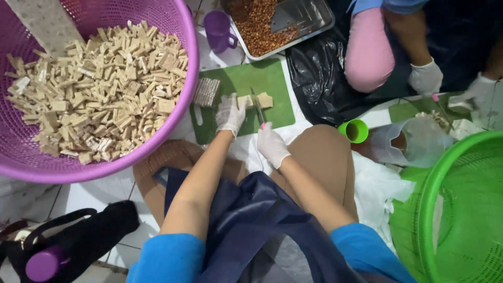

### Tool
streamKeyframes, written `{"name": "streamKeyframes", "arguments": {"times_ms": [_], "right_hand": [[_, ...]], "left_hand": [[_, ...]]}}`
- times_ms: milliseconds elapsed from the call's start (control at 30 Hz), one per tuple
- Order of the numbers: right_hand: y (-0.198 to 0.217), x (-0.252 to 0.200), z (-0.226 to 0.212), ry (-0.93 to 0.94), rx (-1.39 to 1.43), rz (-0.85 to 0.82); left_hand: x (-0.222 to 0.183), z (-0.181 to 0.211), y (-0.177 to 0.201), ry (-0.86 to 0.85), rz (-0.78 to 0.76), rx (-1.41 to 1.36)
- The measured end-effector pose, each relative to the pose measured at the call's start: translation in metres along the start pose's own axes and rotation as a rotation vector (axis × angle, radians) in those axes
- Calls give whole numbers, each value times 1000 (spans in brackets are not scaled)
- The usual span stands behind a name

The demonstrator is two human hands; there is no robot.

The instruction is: Slicing rectangular food blocks into thin strips using a knife on a cutting board

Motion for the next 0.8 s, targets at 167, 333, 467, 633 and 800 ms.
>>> {"name": "streamKeyframes", "arguments": {"times_ms": [167,333,467,633,800], "right_hand": [[14,-6,-13,-58,-1,-103],[-10,3,-7,-160,101,-271],[-22,12,0,-221,165,-364],[-37,20,12,-138,117,-180],[-41,3,0,140,-97,25]], "left_hand": [[7,-10,-30,31,-62,-23],[6,-11,-33,5,-78,-113],[2,-6,-22,-2,-86,-170],[15,-23,-43,94,-110,-383],[19,-19,-46,57,-109,-351]]}}
Point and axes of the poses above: each hand's wrist, its own x-axis towards the middle knuckle, its own y-axis out of the back of the hand, z = x × y, the point moved 6 cm from there along x, towards the middle knuckle, and after that the axes turned 7 degrees about z, right-handed, at the moved point
